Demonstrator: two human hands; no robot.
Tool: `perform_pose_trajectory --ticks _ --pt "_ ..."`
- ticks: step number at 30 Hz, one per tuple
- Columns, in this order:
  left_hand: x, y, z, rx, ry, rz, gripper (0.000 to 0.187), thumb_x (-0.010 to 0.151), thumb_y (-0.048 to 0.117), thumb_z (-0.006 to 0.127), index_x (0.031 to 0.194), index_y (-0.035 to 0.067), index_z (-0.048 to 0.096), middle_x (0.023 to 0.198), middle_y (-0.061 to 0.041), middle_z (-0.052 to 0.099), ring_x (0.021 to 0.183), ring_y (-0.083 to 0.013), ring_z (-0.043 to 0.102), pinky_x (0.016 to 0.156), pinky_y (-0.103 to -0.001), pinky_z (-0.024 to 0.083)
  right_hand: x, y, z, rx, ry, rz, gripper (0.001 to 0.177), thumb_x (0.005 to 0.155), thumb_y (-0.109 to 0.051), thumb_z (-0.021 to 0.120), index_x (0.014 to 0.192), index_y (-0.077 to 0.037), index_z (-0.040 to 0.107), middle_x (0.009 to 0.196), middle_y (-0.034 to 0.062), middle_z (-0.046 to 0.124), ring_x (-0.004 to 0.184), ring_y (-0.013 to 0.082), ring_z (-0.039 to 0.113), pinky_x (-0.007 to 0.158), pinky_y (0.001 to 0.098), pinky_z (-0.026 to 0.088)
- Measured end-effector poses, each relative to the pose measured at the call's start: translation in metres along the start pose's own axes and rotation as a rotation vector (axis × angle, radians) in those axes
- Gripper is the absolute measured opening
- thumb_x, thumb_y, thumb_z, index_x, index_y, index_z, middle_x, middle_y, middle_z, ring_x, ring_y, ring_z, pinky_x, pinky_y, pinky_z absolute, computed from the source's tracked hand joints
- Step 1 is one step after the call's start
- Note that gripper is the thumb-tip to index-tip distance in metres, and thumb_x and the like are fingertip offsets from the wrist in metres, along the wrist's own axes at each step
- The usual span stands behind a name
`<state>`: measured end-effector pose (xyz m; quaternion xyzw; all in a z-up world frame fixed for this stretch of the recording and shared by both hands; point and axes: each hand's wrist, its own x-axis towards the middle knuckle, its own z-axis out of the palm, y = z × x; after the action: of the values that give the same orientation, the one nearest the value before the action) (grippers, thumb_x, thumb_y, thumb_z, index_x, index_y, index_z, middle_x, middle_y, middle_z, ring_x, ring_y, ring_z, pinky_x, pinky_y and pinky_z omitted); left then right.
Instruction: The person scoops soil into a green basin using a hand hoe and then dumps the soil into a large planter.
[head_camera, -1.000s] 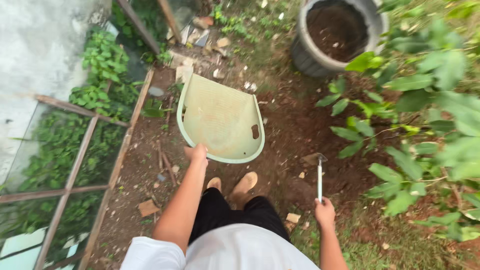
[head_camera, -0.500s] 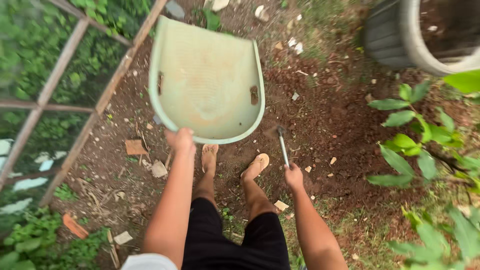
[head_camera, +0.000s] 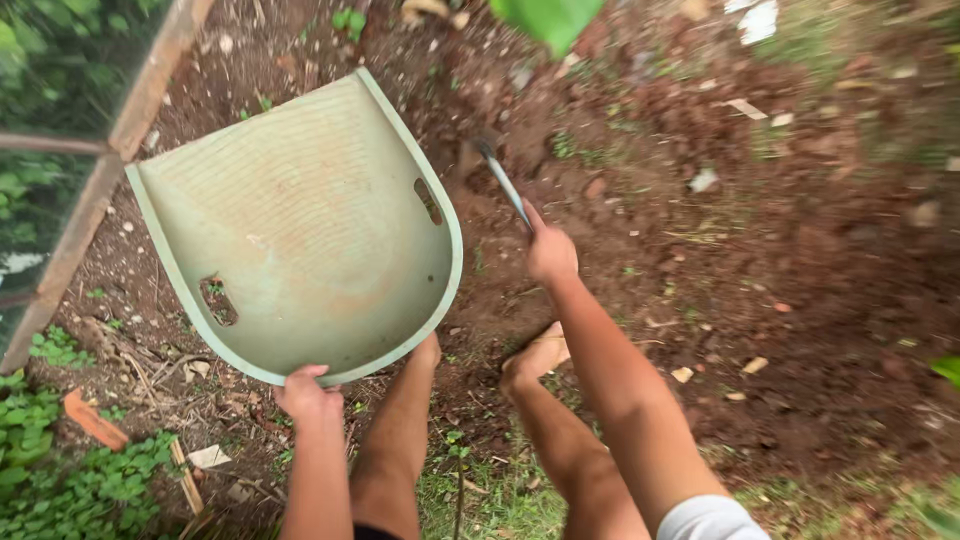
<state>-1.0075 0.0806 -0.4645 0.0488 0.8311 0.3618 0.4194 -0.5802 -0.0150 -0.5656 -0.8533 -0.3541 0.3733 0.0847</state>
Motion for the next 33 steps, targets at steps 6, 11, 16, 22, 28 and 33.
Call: perform_pose_trajectory --ticks 6,11,16,22,28,33 --pt "0.047 -0.048 0.028 -0.006 0.112 -0.056 0.068 0.063 -0.018 0.053 0.124 0.012 0.055 0.111 -0.008 0.057 0.091 -0.0331 0.055 0.063 -0.048 0.034 0.083 -0.044 0.033 -0.386 -0.085 -0.249 0.079 0.094 -0.019 0.059 0.164 -0.043 0.033 0.113 0.0096 0.065 0.092 0.0303 0.069 0.077 0.0441 0.057" --pt "0.064 -0.060 0.059 -0.159 0.117 -0.141 0.063 0.066 -0.019 0.053 0.123 0.006 0.053 0.115 -0.013 0.055 0.104 -0.0358 0.062 0.082 -0.062 0.056 0.055 0.050 0.010 -0.451 -0.477 0.113 0.049 0.106 -0.039 0.049 0.153 -0.043 0.038 0.159 0.0004 0.047 0.091 0.0211 0.074 0.069 0.0382 0.061" --pt "0.052 -0.033 0.078 -0.183 0.004 -0.164 0.070 0.063 -0.018 0.049 0.126 0.012 0.052 0.117 -0.015 0.057 0.105 -0.0363 0.065 0.084 -0.061 0.060 -0.038 0.168 -0.081 -0.636 -0.506 0.392 0.077 0.099 -0.013 0.043 0.158 -0.057 0.020 0.157 0.0087 0.044 0.071 0.0226 0.078 0.055 0.0363 0.065" --pt "0.076 -0.016 0.057 -0.101 0.134 -0.054 0.071 0.063 -0.018 0.054 0.128 0.013 0.052 0.112 -0.014 0.059 0.087 -0.0341 0.059 0.056 -0.044 0.035 -0.004 0.091 -0.106 -0.628 -0.377 0.371 0.073 0.102 -0.024 0.044 0.163 -0.052 0.015 0.139 0.0133 0.059 0.089 0.0327 0.074 0.065 0.0457 0.063" --pt "0.069 0.019 0.061 -0.172 0.097 -0.076 0.075 0.060 -0.018 0.053 0.128 0.014 0.052 0.111 -0.006 0.057 0.093 -0.0277 0.062 0.062 -0.045 0.044 0.138 -0.117 -0.039 -0.505 -0.103 -0.130 0.070 0.101 -0.010 0.048 0.160 -0.042 0.030 0.118 0.0159 0.063 0.076 0.0240 0.068 0.053 0.0376 0.059" --pt "0.055 0.038 0.082 -0.133 0.124 -0.113 0.082 0.061 -0.018 0.053 0.138 0.013 0.051 0.121 -0.007 0.057 0.113 -0.0289 0.064 0.095 -0.057 0.054 0.201 -0.112 -0.026 -0.430 -0.300 0.152 0.071 0.094 -0.005 0.051 0.158 -0.032 0.038 0.095 0.0123 0.070 0.075 0.0221 0.071 0.057 0.0375 0.059"
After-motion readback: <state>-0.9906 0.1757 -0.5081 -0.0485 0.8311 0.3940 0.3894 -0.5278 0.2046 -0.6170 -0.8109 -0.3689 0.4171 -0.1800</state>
